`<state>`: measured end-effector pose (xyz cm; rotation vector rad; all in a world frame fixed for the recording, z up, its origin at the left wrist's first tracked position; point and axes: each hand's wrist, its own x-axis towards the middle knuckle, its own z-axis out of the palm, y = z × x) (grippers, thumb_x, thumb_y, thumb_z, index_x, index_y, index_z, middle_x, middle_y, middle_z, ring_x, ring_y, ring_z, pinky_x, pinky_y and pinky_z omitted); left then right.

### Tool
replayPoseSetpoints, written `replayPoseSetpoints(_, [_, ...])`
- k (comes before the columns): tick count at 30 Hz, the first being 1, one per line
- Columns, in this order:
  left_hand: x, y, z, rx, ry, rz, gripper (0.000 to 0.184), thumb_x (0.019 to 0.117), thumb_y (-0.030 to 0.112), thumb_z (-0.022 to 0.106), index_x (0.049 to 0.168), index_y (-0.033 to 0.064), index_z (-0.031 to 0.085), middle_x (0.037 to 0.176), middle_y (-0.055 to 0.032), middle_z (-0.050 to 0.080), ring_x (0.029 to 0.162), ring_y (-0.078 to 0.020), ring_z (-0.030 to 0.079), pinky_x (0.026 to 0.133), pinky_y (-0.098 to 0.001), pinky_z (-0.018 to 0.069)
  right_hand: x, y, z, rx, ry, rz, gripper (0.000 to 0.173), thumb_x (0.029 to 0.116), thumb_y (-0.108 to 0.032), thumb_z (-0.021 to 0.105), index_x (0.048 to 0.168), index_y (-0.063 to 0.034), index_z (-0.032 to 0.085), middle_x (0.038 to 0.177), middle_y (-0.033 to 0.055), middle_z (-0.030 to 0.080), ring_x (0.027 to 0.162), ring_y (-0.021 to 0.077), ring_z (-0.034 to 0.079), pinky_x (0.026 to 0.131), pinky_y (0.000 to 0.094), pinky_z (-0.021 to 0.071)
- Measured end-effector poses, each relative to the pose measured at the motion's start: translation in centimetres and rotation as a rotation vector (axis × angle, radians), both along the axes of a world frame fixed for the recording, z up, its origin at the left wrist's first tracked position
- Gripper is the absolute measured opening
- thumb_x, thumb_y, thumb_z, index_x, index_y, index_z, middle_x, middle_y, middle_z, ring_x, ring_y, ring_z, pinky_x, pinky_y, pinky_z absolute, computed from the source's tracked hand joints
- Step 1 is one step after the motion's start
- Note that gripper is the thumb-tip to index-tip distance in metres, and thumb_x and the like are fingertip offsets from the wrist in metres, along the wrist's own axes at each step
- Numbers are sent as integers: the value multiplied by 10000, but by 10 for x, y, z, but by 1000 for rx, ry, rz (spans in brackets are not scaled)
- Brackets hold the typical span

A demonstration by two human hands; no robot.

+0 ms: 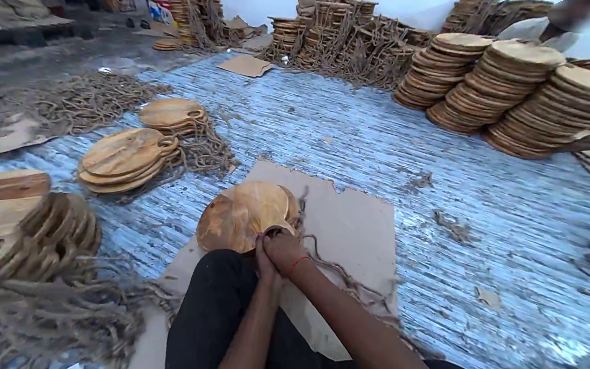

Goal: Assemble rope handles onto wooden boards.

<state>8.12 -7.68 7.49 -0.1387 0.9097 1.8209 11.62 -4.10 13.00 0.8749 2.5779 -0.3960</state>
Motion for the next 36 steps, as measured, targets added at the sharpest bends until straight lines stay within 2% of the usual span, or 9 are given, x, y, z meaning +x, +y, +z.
replayPoseSetpoints(4, [-3, 7, 11, -48, -132, 54, 354, 1075, 383, 374, 1060, 108, 596, 817, -69, 660, 695, -169, 671, 590, -362, 573, 53, 16, -10, 5, 555, 20, 441, 919, -167, 701, 1347, -78, 636, 1454, 133, 587, 1444, 326, 453, 1210, 545, 328])
replayPoseSetpoints(8, [-20, 5, 34, -177, -177, 62, 394, 1039, 445, 457, 1214, 113, 576, 1013, -145, 662, 859, -284, 675, 697, -513, 577, 116, 54, -5, -111, 1122, -577, 401, 1024, -205, 604, 1389, -38, 597, 1429, 124, 612, 1279, 273, 602, 1069, 495, 495])
replayPoseSetpoints(16, [-33, 6, 37, -206, -191, 67, 442, 1013, 496, 464, 1262, 137, 531, 1142, -142, 635, 1028, -305, 654, 816, -569, 556, 66, 118, -85, -160, 455, -584, 780, 865, -36, 755, 1568, -104, 422, 1453, 239, 554, 1316, 428, 557, 1107, 606, 445])
replayPoseSetpoints(19, [-32, 6, 34, -213, -195, 55, 461, 1009, 499, 452, 1289, 142, 532, 1174, -147, 637, 1056, -313, 654, 833, -576, 554, 44, 101, -97, -338, 378, -505, 570, 884, -29, 739, 1415, 22, 538, 1360, 283, 596, 1265, 442, 583, 1077, 599, 450])
replayPoseSetpoints(22, [-32, 7, 35, -219, -198, 59, 453, 1007, 499, 451, 1281, 147, 533, 1170, -143, 635, 1063, -309, 653, 848, -575, 552, 70, 86, -117, -504, 628, -566, 243, 1007, -83, 599, 1193, 57, 669, 1126, 258, 684, 1059, 363, 663, 963, 556, 511])
replayPoseSetpoints(24, [-30, 8, 34, -213, -194, 62, 437, 1012, 487, 447, 1283, 155, 534, 1173, -137, 634, 1071, -306, 651, 859, -568, 551, 97, 64, -112, -640, 762, -730, 376, 1103, -224, 419, 1181, 55, 660, 1073, 216, 669, 981, 279, 641, 907, 484, 513])
replayPoseSetpoints(30, [-23, 13, 26, -275, -96, 68, 432, 1022, 452, 473, 1325, 148, 521, 1219, -139, 621, 1107, -300, 640, 878, -558, 549, 135, -3, -88, -1084, 708, -829, 773, 1091, -542, 59, 1503, -13, 445, 1397, 187, 573, 1250, 201, 577, 1070, 398, 469])
replayPoseSetpoints(34, [-24, 13, 23, -262, -78, 65, 420, 1008, 446, 482, 1299, 147, 526, 1179, -138, 624, 1070, -297, 643, 846, -559, 548, 137, -9, -84, -1069, 581, -724, 330, 1006, -355, 601, 1153, -60, 593, 815, -10, 616, 648, 55, 569, 611, 259, 508])
replayPoseSetpoints(36, [-25, 15, 28, -266, -70, 50, 397, 1008, 465, 465, 1242, 151, 530, 1093, -114, 622, 973, -260, 646, 774, -511, 554, 129, -4, -68, -982, 379, -651, 350, 898, -235, 771, 1128, -26, 609, 845, 52, 623, 657, 122, 562, 614, 335, 494])
